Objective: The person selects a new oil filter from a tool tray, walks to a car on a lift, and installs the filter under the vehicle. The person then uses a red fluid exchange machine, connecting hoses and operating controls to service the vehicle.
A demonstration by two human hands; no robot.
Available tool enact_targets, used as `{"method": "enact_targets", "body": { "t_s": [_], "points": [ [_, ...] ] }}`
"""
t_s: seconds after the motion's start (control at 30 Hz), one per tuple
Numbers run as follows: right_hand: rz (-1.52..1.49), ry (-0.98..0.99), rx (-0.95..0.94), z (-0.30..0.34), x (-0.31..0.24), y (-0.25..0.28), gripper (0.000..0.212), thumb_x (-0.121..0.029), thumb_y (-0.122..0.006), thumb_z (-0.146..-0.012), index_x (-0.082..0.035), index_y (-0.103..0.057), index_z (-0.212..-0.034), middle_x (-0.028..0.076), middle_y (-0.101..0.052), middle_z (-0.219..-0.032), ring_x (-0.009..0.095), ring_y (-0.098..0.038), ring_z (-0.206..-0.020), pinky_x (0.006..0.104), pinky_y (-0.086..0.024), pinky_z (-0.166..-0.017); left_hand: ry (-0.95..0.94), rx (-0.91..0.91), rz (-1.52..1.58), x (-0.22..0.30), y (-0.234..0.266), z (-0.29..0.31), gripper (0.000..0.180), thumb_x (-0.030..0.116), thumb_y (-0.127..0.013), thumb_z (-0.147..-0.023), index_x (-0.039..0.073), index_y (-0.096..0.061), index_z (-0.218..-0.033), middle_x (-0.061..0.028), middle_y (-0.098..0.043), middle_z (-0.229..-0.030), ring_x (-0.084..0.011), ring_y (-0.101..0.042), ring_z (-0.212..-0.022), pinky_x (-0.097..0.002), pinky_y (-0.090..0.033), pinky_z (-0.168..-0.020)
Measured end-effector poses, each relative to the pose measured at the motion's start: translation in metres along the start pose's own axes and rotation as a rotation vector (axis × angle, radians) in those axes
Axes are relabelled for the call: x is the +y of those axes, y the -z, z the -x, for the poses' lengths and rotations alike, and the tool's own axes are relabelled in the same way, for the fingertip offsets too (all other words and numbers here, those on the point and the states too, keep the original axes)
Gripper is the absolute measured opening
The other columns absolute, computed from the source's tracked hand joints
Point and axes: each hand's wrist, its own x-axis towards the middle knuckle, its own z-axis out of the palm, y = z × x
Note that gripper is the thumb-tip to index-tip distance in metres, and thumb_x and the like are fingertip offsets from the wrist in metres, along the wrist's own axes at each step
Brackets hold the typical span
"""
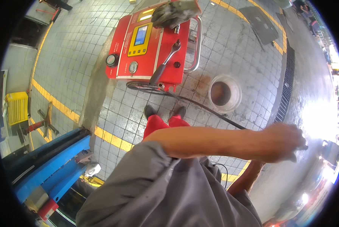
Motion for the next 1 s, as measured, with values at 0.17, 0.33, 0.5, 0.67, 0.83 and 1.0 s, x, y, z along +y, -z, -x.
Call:
{"method": "enact_targets", "body": {
  "t_s": [0.17,0.33,0.5,0.67,0.83,1.0],
  "points": [
    [-0.049,-0.017,-0.005,-0.024,0.030,-0.014,0.030,-0.028,-0.056,-0.109,0.001,-0.061,-0.118,-0.005,-0.037,-0.065,0.005,-0.031,-0.054,0.0233,-0.030,-0.051,0.184,0.341,-0.432,-0.031,0.175,0.096,0.024,0.008,-0.077,-0.091,0.008,-0.069,-0.114,-0.0095,-0.071,-0.116,-0.0241,-0.071,-0.102,-0.0362,-0.059,-0.082],
    [0.243,-0.168,-0.159,-0.022,0.089,-0.078,0.033,-0.025,-0.058,-0.108,0.001,-0.067,-0.126,-0.006,-0.047,-0.069,0.004,-0.041,-0.060,0.0228,-0.034,-0.055,0.766,0.638,-0.934,-0.046,0.360,0.254,0.024,0.023,-0.067,-0.102,0.008,-0.073,-0.120,-0.0083,-0.071,-0.121,-0.0165,-0.070,-0.102,-0.0298,-0.055,-0.091],
    [0.508,-0.304,-0.243,-0.021,0.133,-0.172,0.028,-0.025,-0.062,-0.106,-0.004,-0.073,-0.122,-0.006,-0.056,-0.078,0.004,-0.045,-0.065,0.0235,-0.039,-0.059,1.190,0.754,-0.995,-0.075,0.470,0.401,0.046,0.043,-0.051,-0.106,0.007,-0.069,-0.128,-0.0190,-0.070,-0.127,-0.0341,-0.067,-0.118,-0.0423,-0.052,-0.099],
    [0.530,-0.165,-0.374,-0.032,0.163,-0.266,0.035,-0.029,-0.067,-0.103,-0.003,-0.070,-0.126,-0.001,-0.066,-0.086,0.008,-0.058,-0.079,0.0279,-0.051,-0.072,1.496,0.593,-1.068,-0.127,0.507,0.450,0.067,0.055,-0.037,-0.107,0.001,-0.063,-0.135,-0.0258,-0.065,-0.133,-0.0394,-0.059,-0.130,-0.0452,-0.046,-0.108],
    [0.570,-0.313,-0.364,-0.034,0.177,-0.300,0.039,-0.040,-0.072,-0.098,-0.002,-0.067,-0.107,0.000,-0.065,-0.082,0.009,-0.056,-0.070,0.0282,-0.050,-0.062,1.173,0.579,-0.962,-0.128,0.506,0.409,0.058,0.045,-0.068,-0.097,0.008,-0.061,-0.141,-0.0171,-0.061,-0.140,-0.0282,-0.057,-0.132,-0.0377,-0.046,-0.109],
    [0.605,-0.208,-0.339,-0.034,0.187,-0.311,0.039,-0.038,-0.071,-0.099,-0.001,-0.066,-0.110,0.004,-0.065,-0.083,0.012,-0.056,-0.073,0.0321,-0.049,-0.067,1.251,0.371,-1.003,-0.108,0.504,0.369,0.062,0.044,-0.076,-0.089,0.009,-0.062,-0.139,-0.0139,-0.058,-0.141,-0.0314,-0.059,-0.127,-0.0384,-0.049,-0.105]
  ]
}}
